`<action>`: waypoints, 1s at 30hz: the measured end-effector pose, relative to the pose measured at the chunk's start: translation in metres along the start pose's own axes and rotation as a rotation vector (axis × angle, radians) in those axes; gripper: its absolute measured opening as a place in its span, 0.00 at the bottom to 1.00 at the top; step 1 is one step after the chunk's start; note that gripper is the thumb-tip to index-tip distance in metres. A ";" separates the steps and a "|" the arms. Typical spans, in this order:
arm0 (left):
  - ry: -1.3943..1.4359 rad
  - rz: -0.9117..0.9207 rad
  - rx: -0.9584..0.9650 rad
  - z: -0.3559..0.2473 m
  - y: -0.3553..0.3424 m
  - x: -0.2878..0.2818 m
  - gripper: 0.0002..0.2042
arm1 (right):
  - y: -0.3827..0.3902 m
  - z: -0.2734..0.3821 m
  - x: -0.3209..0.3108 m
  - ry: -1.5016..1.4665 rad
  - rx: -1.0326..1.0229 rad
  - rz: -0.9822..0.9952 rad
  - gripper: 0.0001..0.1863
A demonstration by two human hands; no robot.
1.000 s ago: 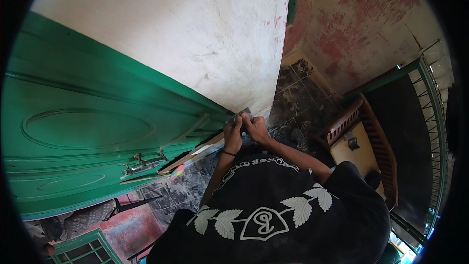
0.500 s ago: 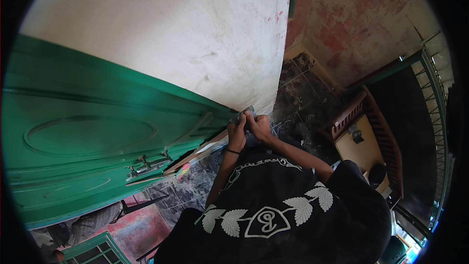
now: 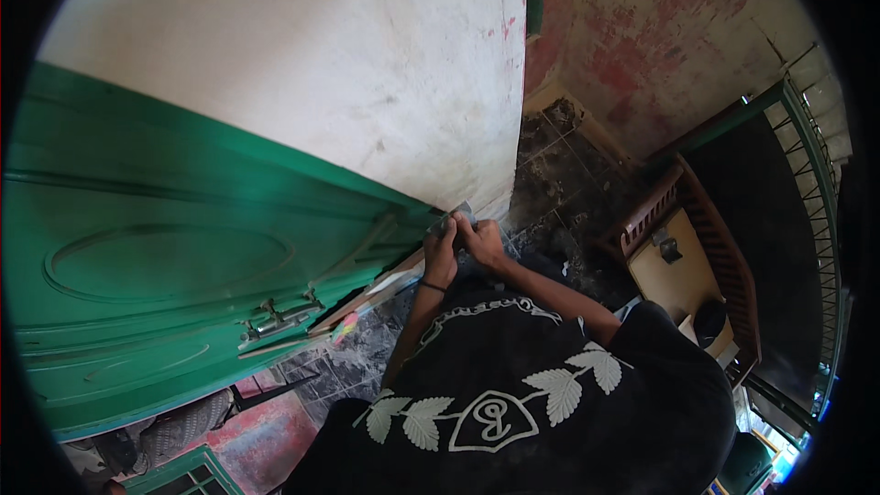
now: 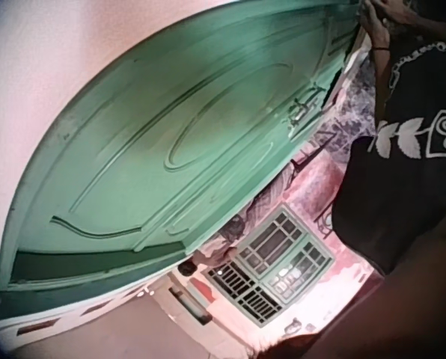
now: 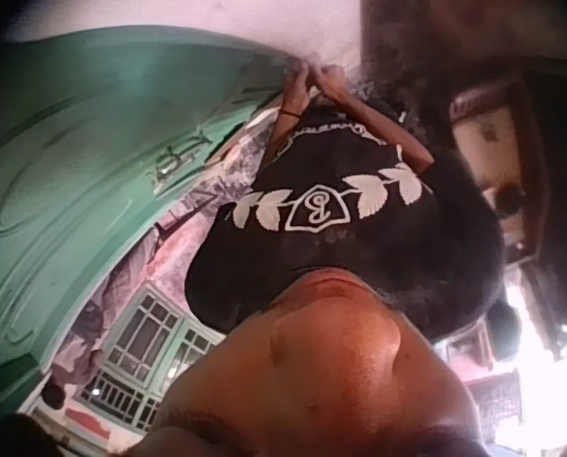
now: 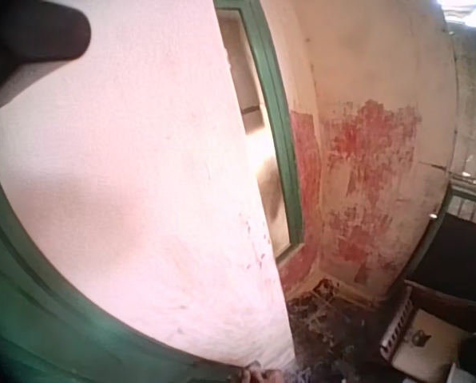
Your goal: The recorder scrapes a wall and applies patching compound using a putty knife.
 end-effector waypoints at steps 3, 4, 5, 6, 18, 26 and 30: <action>0.042 -0.011 -0.098 0.009 0.002 0.000 0.13 | 0.000 -0.007 -0.001 0.084 0.092 0.040 0.39; 0.017 -0.016 -0.019 0.003 0.004 0.006 0.13 | 0.003 0.007 -0.006 0.040 0.048 0.037 0.39; -0.010 -0.015 0.059 -0.004 0.004 0.013 0.13 | 0.004 0.022 -0.013 -0.006 0.004 0.029 0.38; -0.007 -0.028 0.057 -0.001 0.004 0.004 0.13 | 0.002 0.016 -0.010 -0.004 0.011 0.041 0.38; -0.046 -0.035 0.029 0.005 0.000 0.004 0.13 | -0.001 -0.007 0.004 -0.115 0.041 0.019 0.37; -0.001 -0.056 0.009 0.002 0.009 -0.003 0.13 | 0.008 0.002 0.003 -0.032 0.052 0.069 0.38; 0.008 -0.045 -0.011 0.001 0.001 -0.008 0.13 | 0.001 0.008 0.000 0.046 -0.005 0.043 0.39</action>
Point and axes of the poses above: each hand's wrist, its own y-axis away from the middle knuckle, its own x-axis out of the palm, z = x × y, the point moved 2 cm from there along -y, towards the middle knuckle, and after that the axes turned 7 degrees about y, right-handed, at the moved point
